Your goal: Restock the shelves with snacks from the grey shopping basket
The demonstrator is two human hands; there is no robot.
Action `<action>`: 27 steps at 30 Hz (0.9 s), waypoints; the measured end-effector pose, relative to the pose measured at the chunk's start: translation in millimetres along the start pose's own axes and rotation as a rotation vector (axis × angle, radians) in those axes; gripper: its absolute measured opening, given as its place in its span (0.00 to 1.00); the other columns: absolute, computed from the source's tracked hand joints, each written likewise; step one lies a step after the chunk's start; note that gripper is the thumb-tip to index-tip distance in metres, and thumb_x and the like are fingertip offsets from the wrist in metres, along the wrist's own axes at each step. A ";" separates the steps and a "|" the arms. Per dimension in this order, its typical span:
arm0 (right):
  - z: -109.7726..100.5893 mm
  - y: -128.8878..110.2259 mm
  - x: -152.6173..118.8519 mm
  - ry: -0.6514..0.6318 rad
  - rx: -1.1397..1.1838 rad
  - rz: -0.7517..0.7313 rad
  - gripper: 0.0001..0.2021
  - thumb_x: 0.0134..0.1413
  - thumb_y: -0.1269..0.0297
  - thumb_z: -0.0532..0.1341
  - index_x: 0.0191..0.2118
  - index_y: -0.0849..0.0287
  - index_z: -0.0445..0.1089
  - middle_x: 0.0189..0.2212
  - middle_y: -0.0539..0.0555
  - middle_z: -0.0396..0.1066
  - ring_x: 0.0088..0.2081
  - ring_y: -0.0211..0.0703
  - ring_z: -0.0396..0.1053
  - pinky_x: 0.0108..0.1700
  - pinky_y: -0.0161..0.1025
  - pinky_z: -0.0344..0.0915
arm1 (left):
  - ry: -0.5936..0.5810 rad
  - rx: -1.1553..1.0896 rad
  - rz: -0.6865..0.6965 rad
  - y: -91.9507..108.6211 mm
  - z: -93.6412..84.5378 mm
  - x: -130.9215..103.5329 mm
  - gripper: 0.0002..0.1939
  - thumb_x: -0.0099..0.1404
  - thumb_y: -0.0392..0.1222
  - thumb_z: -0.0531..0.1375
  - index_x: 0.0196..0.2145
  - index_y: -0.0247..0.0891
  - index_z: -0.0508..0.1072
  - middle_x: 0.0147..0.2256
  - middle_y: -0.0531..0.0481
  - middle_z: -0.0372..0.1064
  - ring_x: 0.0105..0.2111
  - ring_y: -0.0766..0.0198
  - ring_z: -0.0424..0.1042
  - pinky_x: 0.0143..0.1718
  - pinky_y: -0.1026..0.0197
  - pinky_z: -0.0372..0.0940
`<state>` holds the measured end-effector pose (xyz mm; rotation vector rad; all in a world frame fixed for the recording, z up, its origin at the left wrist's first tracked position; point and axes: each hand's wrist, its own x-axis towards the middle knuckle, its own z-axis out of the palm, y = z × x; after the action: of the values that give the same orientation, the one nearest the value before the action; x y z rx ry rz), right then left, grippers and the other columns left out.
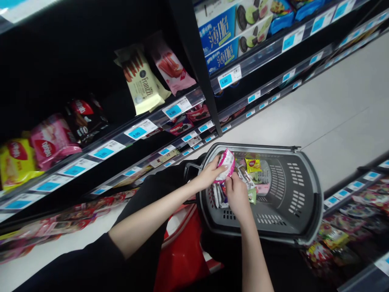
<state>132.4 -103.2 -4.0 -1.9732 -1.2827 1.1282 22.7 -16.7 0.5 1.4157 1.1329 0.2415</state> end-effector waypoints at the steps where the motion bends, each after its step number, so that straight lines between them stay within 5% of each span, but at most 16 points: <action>1: -0.9 -1.1 0.0 -0.002 0.011 0.019 0.11 0.56 0.59 0.45 0.29 0.56 0.60 0.19 0.49 0.62 0.21 0.42 0.60 0.26 0.37 0.53 | 0.003 -0.009 -0.014 -0.1 0.3 0.1 0.21 0.62 0.43 0.52 0.51 0.31 0.59 0.43 0.41 0.69 0.43 0.54 0.69 0.46 0.55 0.62; 8: 0.6 -6.5 0.7 0.010 -0.162 0.208 0.11 0.48 0.61 0.50 0.19 0.56 0.57 0.16 0.52 0.64 0.21 0.41 0.60 0.25 0.36 0.52 | 0.098 0.103 0.122 -5.4 17.7 -14.0 0.26 0.63 0.41 0.49 0.57 0.28 0.51 0.51 0.34 0.61 0.52 0.52 0.62 0.53 0.51 0.56; 12: -2.3 0.8 0.8 -0.043 -0.090 0.160 0.09 0.49 0.63 0.50 0.22 0.57 0.61 0.18 0.52 0.65 0.21 0.41 0.62 0.25 0.36 0.53 | 0.118 0.168 0.241 -6.0 19.6 -17.3 0.27 0.63 0.41 0.50 0.58 0.28 0.49 0.55 0.32 0.56 0.56 0.52 0.57 0.56 0.51 0.53; 15: -10.0 6.7 2.6 -0.129 0.082 0.075 0.07 0.49 0.62 0.52 0.24 0.57 0.61 0.16 0.48 0.64 0.20 0.40 0.61 0.25 0.35 0.55 | 0.090 0.124 0.102 -7.1 14.0 -9.1 0.22 0.63 0.42 0.51 0.52 0.28 0.58 0.44 0.36 0.67 0.46 0.51 0.67 0.48 0.51 0.61; 19: -13.8 9.4 6.1 -0.274 0.394 0.066 0.08 0.48 0.60 0.54 0.23 0.57 0.60 0.14 0.45 0.60 0.17 0.37 0.59 0.22 0.33 0.56 | 0.074 -0.005 -0.072 -12.4 9.2 3.9 0.15 0.62 0.46 0.52 0.41 0.31 0.67 0.35 0.42 0.71 0.38 0.54 0.71 0.42 0.54 0.64; 23: 1.5 11.3 7.0 -0.119 0.469 0.286 0.09 0.42 0.58 0.56 0.20 0.56 0.58 0.12 0.45 0.60 0.14 0.36 0.57 0.17 0.33 0.53 | 0.077 -0.034 -0.035 -13.6 12.5 1.5 0.17 0.62 0.44 0.52 0.46 0.31 0.64 0.38 0.41 0.70 0.39 0.55 0.70 0.43 0.54 0.64; 27: 18.6 16.1 6.7 -0.089 0.415 0.458 0.11 0.42 0.56 0.54 0.18 0.56 0.59 0.11 0.47 0.60 0.12 0.36 0.56 0.15 0.33 0.52 | 0.168 0.077 0.201 -8.6 19.3 -11.7 0.24 0.64 0.40 0.49 0.56 0.30 0.52 0.53 0.34 0.59 0.54 0.54 0.59 0.55 0.51 0.54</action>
<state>125.4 -103.9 -28.5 -1.9512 -0.5706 1.5645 26.8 -39.7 -5.8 1.6036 1.1456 0.4713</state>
